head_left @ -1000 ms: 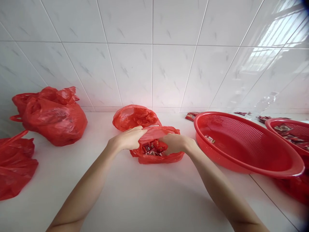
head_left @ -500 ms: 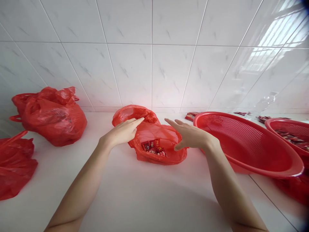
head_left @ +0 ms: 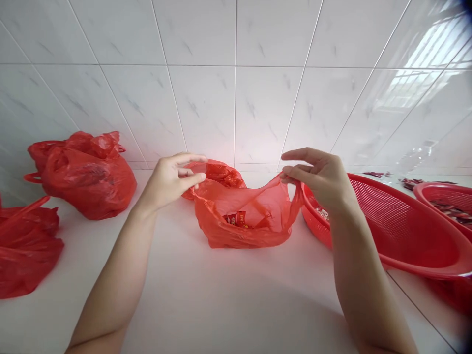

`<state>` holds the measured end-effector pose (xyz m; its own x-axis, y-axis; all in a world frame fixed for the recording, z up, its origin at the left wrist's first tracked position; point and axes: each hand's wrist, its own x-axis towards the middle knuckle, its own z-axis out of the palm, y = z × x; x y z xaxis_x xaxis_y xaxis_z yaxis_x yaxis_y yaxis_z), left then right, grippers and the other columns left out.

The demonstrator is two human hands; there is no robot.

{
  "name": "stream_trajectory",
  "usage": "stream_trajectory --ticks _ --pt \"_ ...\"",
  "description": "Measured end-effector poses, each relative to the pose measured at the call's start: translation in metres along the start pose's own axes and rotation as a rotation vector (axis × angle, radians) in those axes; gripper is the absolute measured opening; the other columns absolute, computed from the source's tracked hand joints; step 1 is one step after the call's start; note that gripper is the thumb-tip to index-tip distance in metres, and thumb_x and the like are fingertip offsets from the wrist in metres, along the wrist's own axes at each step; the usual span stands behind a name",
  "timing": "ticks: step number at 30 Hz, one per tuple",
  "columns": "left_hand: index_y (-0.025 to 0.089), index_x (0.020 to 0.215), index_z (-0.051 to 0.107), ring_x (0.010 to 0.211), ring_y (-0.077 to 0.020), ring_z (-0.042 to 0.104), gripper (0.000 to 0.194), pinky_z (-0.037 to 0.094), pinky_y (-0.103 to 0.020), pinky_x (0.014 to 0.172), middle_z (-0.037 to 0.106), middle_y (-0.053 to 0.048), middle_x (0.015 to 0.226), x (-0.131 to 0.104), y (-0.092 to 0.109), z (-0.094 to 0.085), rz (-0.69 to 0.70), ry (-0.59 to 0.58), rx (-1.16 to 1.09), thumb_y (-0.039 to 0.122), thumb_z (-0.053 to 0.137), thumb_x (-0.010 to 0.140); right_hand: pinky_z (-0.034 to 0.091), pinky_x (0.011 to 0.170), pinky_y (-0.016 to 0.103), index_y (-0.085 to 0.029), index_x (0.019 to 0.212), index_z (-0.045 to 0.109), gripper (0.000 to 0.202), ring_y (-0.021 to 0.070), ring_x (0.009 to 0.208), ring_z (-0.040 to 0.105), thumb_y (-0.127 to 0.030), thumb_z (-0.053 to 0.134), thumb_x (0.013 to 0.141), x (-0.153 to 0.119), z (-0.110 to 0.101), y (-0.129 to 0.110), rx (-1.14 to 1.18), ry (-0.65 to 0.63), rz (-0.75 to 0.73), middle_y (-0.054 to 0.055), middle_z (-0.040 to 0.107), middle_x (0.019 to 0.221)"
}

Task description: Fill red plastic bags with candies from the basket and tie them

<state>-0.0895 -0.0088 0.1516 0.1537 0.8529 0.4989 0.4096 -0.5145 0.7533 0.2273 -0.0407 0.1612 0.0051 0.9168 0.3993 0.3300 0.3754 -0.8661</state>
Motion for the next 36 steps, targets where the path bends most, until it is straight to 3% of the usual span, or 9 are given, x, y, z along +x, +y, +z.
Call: stream_trajectory --ticks 6,9,14,18,22,26,30,33,36 --pt "0.025 0.089 0.075 0.073 -0.0119 0.063 0.015 0.055 -0.029 0.069 0.070 -0.005 0.115 -0.002 0.019 0.005 0.290 0.254 -0.553 0.017 0.078 0.076 0.056 0.095 0.042 -0.029 0.118 0.064 0.035 0.0273 0.117 0.065 -0.048 0.063 0.089 -0.015 0.008 -0.021 -0.002 0.151 -0.241 0.006 0.063 0.129" --pt "0.026 0.090 0.074 0.086 -0.0165 0.066 0.015 0.057 -0.036 0.082 0.067 -0.003 0.119 -0.009 0.029 0.019 0.368 0.259 -0.470 0.022 0.080 0.077 0.055 0.095 0.045 -0.030 0.126 0.061 0.042 0.0298 0.124 0.059 -0.056 0.052 0.094 -0.024 0.015 -0.026 -0.070 0.149 -0.331 0.006 0.055 0.140" --pt "0.025 0.115 0.066 0.103 -0.0213 0.066 0.040 0.057 -0.038 0.091 0.063 -0.008 0.126 -0.025 0.043 0.054 0.434 0.034 -0.243 0.029 0.081 0.077 0.054 0.100 0.049 -0.031 0.130 0.061 0.049 0.0324 0.132 0.052 -0.061 0.047 0.094 -0.032 0.035 -0.028 -0.115 -0.084 -0.532 0.006 0.048 0.149" --pt "0.024 0.115 0.061 0.091 -0.0190 0.068 0.041 0.060 -0.037 0.083 0.068 -0.005 0.107 -0.033 0.048 0.077 0.450 0.044 -0.122 0.031 0.079 0.079 0.050 0.106 0.051 -0.032 0.144 0.049 0.054 0.0341 0.141 0.042 -0.057 0.044 0.097 -0.036 0.047 -0.033 -0.150 -0.217 -0.650 0.004 0.035 0.159" --pt "0.025 0.111 0.061 0.082 -0.0158 0.068 0.026 0.060 -0.031 0.072 0.070 -0.003 0.100 -0.036 0.049 0.080 0.381 0.090 -0.146 0.027 0.071 0.087 0.050 0.106 0.053 -0.037 0.151 0.038 0.062 0.0357 0.142 0.039 -0.052 0.054 0.093 -0.039 0.046 -0.036 -0.210 -0.185 -0.692 0.000 0.030 0.162" --pt "0.023 0.104 0.065 0.084 -0.0148 0.068 0.017 0.058 -0.027 0.071 0.070 -0.003 0.098 -0.034 0.049 0.070 0.373 0.188 -0.167 0.029 0.069 0.089 0.046 0.108 0.053 -0.038 0.154 0.029 0.079 0.0331 0.141 0.041 -0.050 0.067 0.086 -0.032 0.044 -0.026 -0.204 -0.156 -0.622 0.003 0.025 0.164" --pt "0.021 0.096 0.068 0.081 -0.0138 0.067 0.011 0.057 -0.026 0.071 0.069 -0.002 0.091 -0.031 0.052 0.063 0.396 0.273 -0.192 0.029 0.070 0.089 0.037 0.115 0.054 -0.031 0.156 0.027 0.099 0.0323 0.147 0.031 -0.056 0.077 0.075 -0.016 0.056 -0.004 -0.192 -0.391 -0.424 0.009 0.031 0.162" --pt "0.020 0.098 0.067 0.080 -0.0139 0.067 0.013 0.057 -0.027 0.072 0.068 -0.002 0.089 -0.029 0.052 0.060 0.402 0.275 -0.238 0.030 0.071 0.089 0.043 0.111 0.048 -0.027 0.135 0.058 0.056 0.0285 0.136 0.048 -0.052 0.068 0.086 -0.007 0.072 0.012 -0.017 -0.543 -0.320 0.007 0.058 0.140" --pt "0.020 0.100 0.066 0.085 -0.0161 0.068 0.020 0.058 -0.030 0.079 0.067 -0.004 0.095 -0.024 0.050 0.053 0.417 0.292 -0.251 0.032 0.074 0.086 0.051 0.100 0.042 -0.023 0.100 0.071 0.030 0.0246 0.112 0.064 -0.048 0.056 0.095 -0.002 0.085 0.021 0.304 -0.517 -0.209 0.006 0.072 0.112"
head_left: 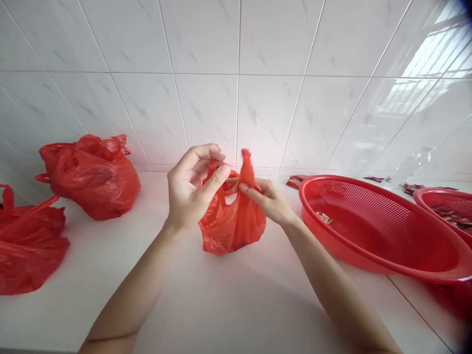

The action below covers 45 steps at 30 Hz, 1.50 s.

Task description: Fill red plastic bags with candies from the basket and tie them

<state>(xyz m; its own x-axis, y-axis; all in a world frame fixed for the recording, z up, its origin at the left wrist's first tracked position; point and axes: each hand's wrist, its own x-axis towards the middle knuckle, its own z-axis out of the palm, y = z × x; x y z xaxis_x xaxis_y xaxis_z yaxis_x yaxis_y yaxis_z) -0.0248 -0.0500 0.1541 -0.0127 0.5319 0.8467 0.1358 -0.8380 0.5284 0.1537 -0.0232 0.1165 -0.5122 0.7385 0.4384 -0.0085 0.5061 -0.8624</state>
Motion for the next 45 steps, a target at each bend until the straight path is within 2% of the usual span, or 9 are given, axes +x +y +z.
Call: stream_trajectory --ticks 3,6,11,14,21,28,31,36,45 --pt "0.021 0.103 0.067 0.089 -0.0171 0.067 0.023 0.057 -0.033 0.084 0.066 -0.005 0.101 0.008 -0.010 -0.011 0.036 0.019 0.017 0.027 0.077 0.082 0.053 0.094 0.037 -0.022 0.089 0.070 0.030 0.0228 0.105 0.067 -0.050 0.058 0.093 0.004 -0.001 0.007 0.358 0.165 0.013 0.006 0.072 0.110" --pt "0.022 0.100 0.069 0.090 -0.0171 0.067 0.021 0.057 -0.034 0.084 0.066 -0.004 0.102 0.017 -0.027 -0.023 0.069 0.065 0.021 0.017 0.074 0.080 0.055 0.082 0.033 -0.023 0.082 0.066 0.029 0.0172 0.081 0.068 -0.049 0.061 0.091 0.006 -0.010 0.011 0.610 0.280 0.046 0.002 0.073 0.088" --pt "0.020 0.089 0.069 0.079 -0.0146 0.067 0.015 0.059 -0.032 0.077 0.066 -0.003 0.102 0.025 -0.052 -0.038 -0.018 0.135 0.052 0.011 0.069 0.076 0.053 0.068 0.025 -0.022 0.075 0.060 0.030 0.0089 0.050 0.048 -0.048 0.067 0.088 0.007 -0.023 0.016 0.721 0.388 0.098 -0.007 0.052 0.052" --pt "0.020 0.098 0.069 0.086 -0.0168 0.068 0.021 0.059 -0.034 0.084 0.066 -0.005 0.112 0.025 -0.057 -0.044 -0.067 0.025 0.093 0.018 0.072 0.077 0.051 0.064 0.023 -0.021 0.074 0.058 0.032 0.0087 0.050 0.047 -0.048 0.069 0.087 0.009 -0.024 0.021 0.761 0.426 0.135 -0.007 0.048 0.051" --pt "0.031 0.147 0.040 0.119 -0.0264 0.061 0.091 0.053 -0.042 0.101 0.047 -0.012 0.147 0.022 -0.084 -0.048 -0.331 -0.325 -0.116 0.034 0.085 0.068 0.054 0.070 0.025 -0.021 0.073 0.055 0.029 0.0108 0.060 0.060 -0.041 0.070 0.087 0.014 -0.029 0.032 0.930 0.519 0.139 -0.005 0.059 0.058" --pt "0.027 0.132 0.057 0.120 -0.0295 0.061 0.063 0.051 -0.044 0.100 0.063 -0.010 0.129 0.012 -0.119 -0.037 -0.546 -0.499 -0.286 0.038 0.082 0.074 0.054 0.069 0.025 -0.020 0.072 0.054 0.029 0.0108 0.060 0.061 -0.038 0.068 0.089 0.013 -0.030 0.029 0.980 0.525 0.155 -0.004 0.061 0.060" --pt "0.027 0.127 0.063 0.117 -0.0292 0.063 0.052 0.050 -0.045 0.101 0.068 -0.010 0.126 0.011 -0.119 -0.042 -0.576 -0.641 -0.333 0.040 0.078 0.079 0.052 0.062 0.022 -0.020 0.073 0.054 0.028 0.0077 0.050 0.053 -0.038 0.066 0.090 0.012 -0.030 0.028 0.940 0.500 0.185 -0.005 0.058 0.057" --pt "0.019 0.103 0.075 0.108 -0.0263 0.067 0.025 0.053 -0.038 0.095 0.073 -0.011 0.112 0.016 -0.104 -0.045 -0.510 -0.750 -0.268 0.038 0.071 0.087 0.030 0.041 0.018 -0.019 0.072 0.055 0.028 0.0038 0.037 0.016 -0.037 0.061 0.093 0.010 -0.028 0.026 0.752 0.409 0.216 -0.011 0.036 0.043" --pt "0.019 0.088 0.072 0.092 -0.0187 0.064 0.013 0.053 -0.030 0.083 0.068 -0.004 0.092 0.012 -0.057 -0.020 -0.309 -0.563 -0.194 0.032 0.069 0.088 0.024 0.041 0.020 -0.021 0.081 0.055 0.011 0.0069 0.043 0.031 -0.028 0.056 0.090 0.005 -0.003 0.002 0.125 0.426 0.329 -0.008 0.038 0.047"
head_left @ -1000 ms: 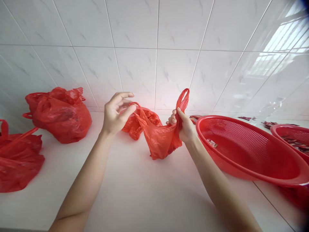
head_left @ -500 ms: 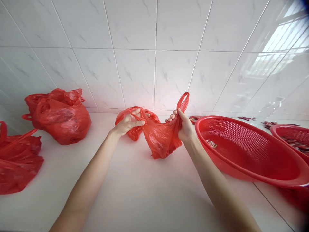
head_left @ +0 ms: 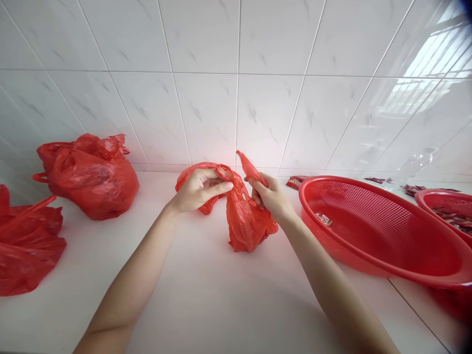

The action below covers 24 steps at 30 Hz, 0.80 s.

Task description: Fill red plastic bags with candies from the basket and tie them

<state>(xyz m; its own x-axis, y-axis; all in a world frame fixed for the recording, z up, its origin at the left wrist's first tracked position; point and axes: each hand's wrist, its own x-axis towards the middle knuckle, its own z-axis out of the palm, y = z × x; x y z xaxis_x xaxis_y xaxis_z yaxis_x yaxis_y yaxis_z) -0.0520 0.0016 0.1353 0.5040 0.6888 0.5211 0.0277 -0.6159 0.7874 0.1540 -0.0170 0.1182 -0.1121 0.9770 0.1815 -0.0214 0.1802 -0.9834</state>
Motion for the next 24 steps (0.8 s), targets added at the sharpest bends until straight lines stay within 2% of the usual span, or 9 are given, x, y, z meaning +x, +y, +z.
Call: stream_trajectory --ticks 4,7,9,11,14,17,20,22,24 --pt "0.020 0.090 0.069 0.092 -0.0185 0.063 0.011 0.052 -0.032 0.082 0.066 -0.004 0.093 -0.002 0.011 0.011 0.095 0.133 0.101 0.031 0.067 0.090 0.025 0.042 0.021 -0.021 0.079 0.057 0.009 0.0074 0.046 0.035 -0.017 0.052 0.085 -0.007 0.006 0.000 -0.126 -0.067 -0.098 -0.006 0.042 0.053" --pt "0.020 0.089 0.067 0.105 -0.0219 0.063 0.011 0.052 -0.034 0.088 0.066 -0.005 0.097 -0.003 0.016 0.017 0.161 0.192 0.196 0.031 0.065 0.090 0.027 0.044 0.022 -0.022 0.082 0.060 0.013 0.0086 0.049 0.036 -0.014 0.050 0.082 -0.012 0.008 -0.001 -0.112 -0.164 -0.184 -0.004 0.045 0.059" --pt "0.020 0.087 0.065 0.113 -0.0242 0.061 0.012 0.051 -0.035 0.092 0.067 -0.006 0.094 -0.003 0.018 0.019 0.177 0.196 0.262 0.032 0.064 0.091 0.027 0.044 0.023 -0.022 0.078 0.057 0.012 0.0090 0.050 0.035 -0.015 0.049 0.082 -0.015 0.008 -0.004 -0.087 -0.226 -0.182 -0.004 0.042 0.059" --pt "0.020 0.087 0.064 0.108 -0.0235 0.063 0.012 0.052 -0.035 0.091 0.068 -0.004 0.090 -0.004 0.020 0.020 0.170 0.198 0.303 0.032 0.063 0.092 0.026 0.044 0.023 -0.022 0.072 0.050 0.013 0.0091 0.050 0.033 -0.016 0.047 0.083 -0.017 0.009 -0.008 -0.073 -0.288 -0.146 -0.005 0.038 0.058" --pt "0.020 0.090 0.064 0.091 -0.0193 0.066 0.010 0.053 -0.033 0.083 0.070 -0.003 0.091 -0.006 0.023 0.021 0.161 0.211 0.342 0.030 0.062 0.092 0.028 0.046 0.024 -0.022 0.067 0.040 0.018 0.0097 0.050 0.035 -0.017 0.046 0.083 -0.018 0.009 -0.011 -0.083 -0.372 -0.096 -0.005 0.037 0.057" --pt "0.021 0.091 0.065 0.090 -0.0187 0.065 0.007 0.052 -0.033 0.083 0.071 -0.002 0.092 -0.009 0.026 0.023 0.209 0.246 0.444 0.027 0.061 0.093 0.032 0.050 0.026 -0.022 0.066 0.041 0.019 0.0112 0.054 0.039 -0.016 0.043 0.084 -0.018 0.008 -0.012 -0.103 -0.441 -0.090 -0.003 0.042 0.058" --pt "0.023 0.092 0.066 0.097 -0.0195 0.062 0.008 0.050 -0.036 0.092 0.072 -0.001 0.094 -0.011 0.030 0.026 0.290 0.219 0.572 0.023 0.058 0.094 0.035 0.054 0.027 -0.022 0.067 0.045 0.019 0.0119 0.057 0.042 -0.018 0.046 0.086 -0.019 0.008 -0.012 -0.126 -0.504 -0.102 -0.003 0.045 0.060" --pt "0.023 0.093 0.065 0.101 -0.0197 0.062 0.010 0.048 -0.037 0.095 0.072 -0.002 0.097 -0.012 0.031 0.027 0.306 0.153 0.583 0.022 0.056 0.095 0.033 0.053 0.027 -0.021 0.068 0.047 0.023 0.0114 0.056 0.041 -0.027 0.051 0.090 -0.019 0.009 -0.011 -0.142 -0.532 -0.117 -0.004 0.042 0.061" --pt "0.022 0.094 0.063 0.100 -0.0193 0.064 0.009 0.051 -0.036 0.092 0.071 -0.003 0.099 -0.011 0.032 0.027 0.264 0.088 0.502 0.024 0.055 0.097 0.030 0.050 0.026 -0.021 0.067 0.046 0.033 0.0103 0.054 0.037 -0.040 0.053 0.094 -0.018 0.010 -0.010 -0.145 -0.529 -0.139 -0.005 0.037 0.059"
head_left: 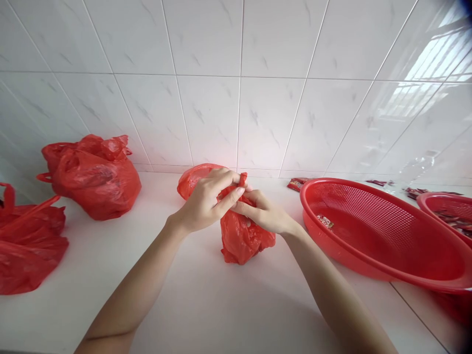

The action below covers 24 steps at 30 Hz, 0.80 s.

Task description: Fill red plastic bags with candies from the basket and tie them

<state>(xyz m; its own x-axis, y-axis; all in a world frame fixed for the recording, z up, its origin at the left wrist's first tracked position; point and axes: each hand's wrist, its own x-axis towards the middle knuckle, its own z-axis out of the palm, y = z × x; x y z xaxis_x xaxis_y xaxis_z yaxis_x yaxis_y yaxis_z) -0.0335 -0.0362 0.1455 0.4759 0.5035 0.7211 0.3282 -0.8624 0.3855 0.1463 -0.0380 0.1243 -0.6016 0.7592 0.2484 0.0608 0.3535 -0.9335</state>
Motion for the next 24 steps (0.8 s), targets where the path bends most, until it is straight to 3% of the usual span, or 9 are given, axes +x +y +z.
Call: stream_trajectory --ticks 4,9,13,19,24 --pt "0.022 0.097 0.057 0.096 -0.0194 0.066 0.010 0.054 -0.034 0.087 0.071 -0.004 0.101 0.001 -0.005 -0.001 -0.126 -0.051 -0.148 0.031 0.058 0.096 0.031 0.047 0.025 -0.021 0.066 0.044 0.045 0.0088 0.050 0.036 -0.055 0.051 0.094 0.003 0.000 0.006 0.021 0.043 -0.002 -0.005 0.035 0.057" --pt "0.025 0.118 0.054 0.107 -0.0231 0.065 0.031 0.052 -0.039 0.094 0.070 -0.004 0.112 0.001 -0.017 -0.006 -0.232 -0.010 -0.033 0.040 0.062 0.092 0.028 0.044 0.023 -0.021 0.063 0.040 0.050 0.0076 0.048 0.035 -0.061 0.056 0.090 0.007 -0.002 0.011 0.129 0.176 0.048 -0.005 0.036 0.056" --pt "0.024 0.109 0.066 0.102 -0.0220 0.067 0.021 0.055 -0.036 0.089 0.072 -0.003 0.106 0.001 -0.021 -0.009 -0.281 0.008 -0.007 0.035 0.061 0.091 0.026 0.043 0.022 -0.020 0.071 0.050 0.045 0.0066 0.046 0.032 -0.061 0.062 0.086 0.010 -0.005 0.015 0.238 0.277 0.113 -0.007 0.037 0.054" --pt "0.023 0.100 0.072 0.091 -0.0196 0.067 0.015 0.056 -0.033 0.082 0.073 -0.002 0.097 0.001 -0.013 -0.002 -0.206 -0.012 -0.057 0.030 0.066 0.088 0.034 0.044 0.023 -0.020 0.077 0.059 0.047 0.0060 0.042 0.033 -0.066 0.059 0.086 0.011 -0.010 0.016 0.308 0.298 0.152 -0.003 0.053 0.055" --pt "0.024 0.100 0.074 0.084 -0.0198 0.065 0.020 0.055 -0.034 0.075 0.070 -0.004 0.091 -0.002 -0.009 0.003 -0.156 -0.101 -0.026 0.037 0.068 0.087 0.035 0.044 0.023 -0.019 0.073 0.062 0.046 0.0065 0.042 0.036 -0.064 0.062 0.084 0.011 -0.012 0.015 0.357 0.301 0.120 -0.004 0.050 0.053"
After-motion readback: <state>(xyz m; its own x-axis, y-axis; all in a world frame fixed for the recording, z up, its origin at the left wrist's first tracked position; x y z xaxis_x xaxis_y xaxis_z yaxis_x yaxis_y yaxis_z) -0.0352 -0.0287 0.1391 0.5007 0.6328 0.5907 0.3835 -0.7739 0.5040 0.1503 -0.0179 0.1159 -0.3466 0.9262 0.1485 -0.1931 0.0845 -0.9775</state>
